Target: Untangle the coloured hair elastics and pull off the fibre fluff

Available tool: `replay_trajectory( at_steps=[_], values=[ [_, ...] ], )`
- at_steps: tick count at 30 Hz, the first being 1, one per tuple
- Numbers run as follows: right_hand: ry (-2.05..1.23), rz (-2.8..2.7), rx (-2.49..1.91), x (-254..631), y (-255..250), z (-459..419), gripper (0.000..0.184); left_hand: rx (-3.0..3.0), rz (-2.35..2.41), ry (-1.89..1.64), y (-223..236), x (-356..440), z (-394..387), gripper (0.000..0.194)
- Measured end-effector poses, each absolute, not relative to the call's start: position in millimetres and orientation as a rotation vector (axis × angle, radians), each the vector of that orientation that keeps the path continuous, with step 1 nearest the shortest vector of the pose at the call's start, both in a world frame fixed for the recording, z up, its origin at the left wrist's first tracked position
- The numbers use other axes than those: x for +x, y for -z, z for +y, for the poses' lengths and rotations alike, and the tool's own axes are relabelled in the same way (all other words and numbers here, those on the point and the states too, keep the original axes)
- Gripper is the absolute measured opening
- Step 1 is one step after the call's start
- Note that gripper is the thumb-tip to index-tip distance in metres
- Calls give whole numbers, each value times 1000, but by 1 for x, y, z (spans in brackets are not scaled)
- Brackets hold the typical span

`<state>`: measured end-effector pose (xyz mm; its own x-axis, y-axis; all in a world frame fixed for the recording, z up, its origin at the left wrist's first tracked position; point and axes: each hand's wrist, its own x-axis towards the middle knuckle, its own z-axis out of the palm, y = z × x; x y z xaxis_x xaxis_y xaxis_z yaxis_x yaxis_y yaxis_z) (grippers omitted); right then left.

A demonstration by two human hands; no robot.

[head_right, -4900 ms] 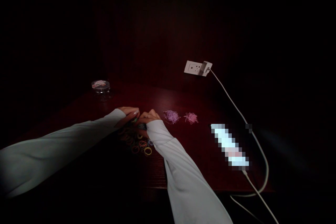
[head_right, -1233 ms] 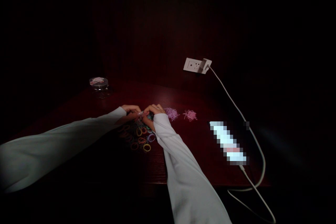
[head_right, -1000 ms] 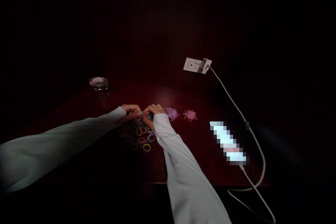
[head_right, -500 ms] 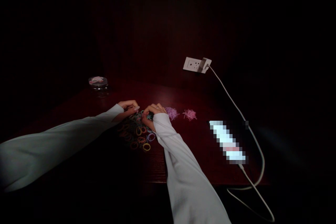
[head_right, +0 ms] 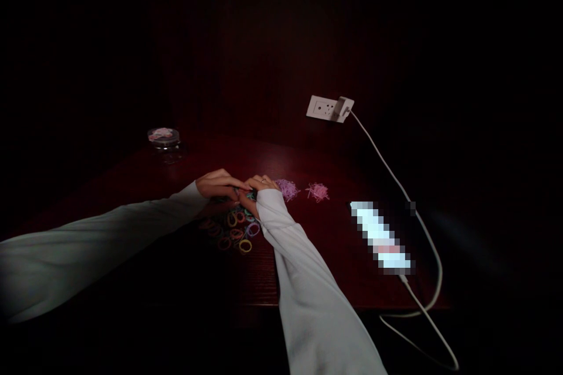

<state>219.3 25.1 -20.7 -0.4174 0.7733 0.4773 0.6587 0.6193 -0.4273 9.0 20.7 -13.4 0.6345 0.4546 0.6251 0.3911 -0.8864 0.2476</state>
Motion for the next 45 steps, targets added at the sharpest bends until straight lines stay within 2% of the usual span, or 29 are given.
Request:
replay_trajectory(
  at_steps=[3, 7, 12, 19, 24, 28, 34, 40, 45],
  values=[
    [-279, -2190, -1096, 220, 20, 25, 11, 2726, 647, -1070, 15, 10, 24, 28],
    [-307, -2168, -1069, 221, 18, 24, 8, 2667, 534, -1205, 17, 12, 26, 30],
    [-339, -2148, -1045, 221, 15, 23, 6, 2528, 645, -1286, 13, 11, 20, 30],
    [-262, -2182, -1109, 221, 17, 22, 5, 2304, 748, -1389, 12, 5, 32, 20],
    [-218, -2277, -1115, 220, 17, 17, 4, 1997, 789, -1352, 18, 5, 42, 28],
    [-279, -2245, -1109, 219, 14, 15, 12, 1852, 863, -1294, 15, 8, 32, 28],
    [-289, -2207, -1073, 219, 14, 16, 15, 1841, 923, -1233, 10, 8, 26, 28],
    [-276, -2197, -1032, 220, 15, 18, 17, 1899, 940, -1140, 14, 3, 37, 38],
    [-289, -2183, -1061, 220, 13, 18, 18, 1881, 985, -1200, 20, 4, 41, 39]
  ],
)
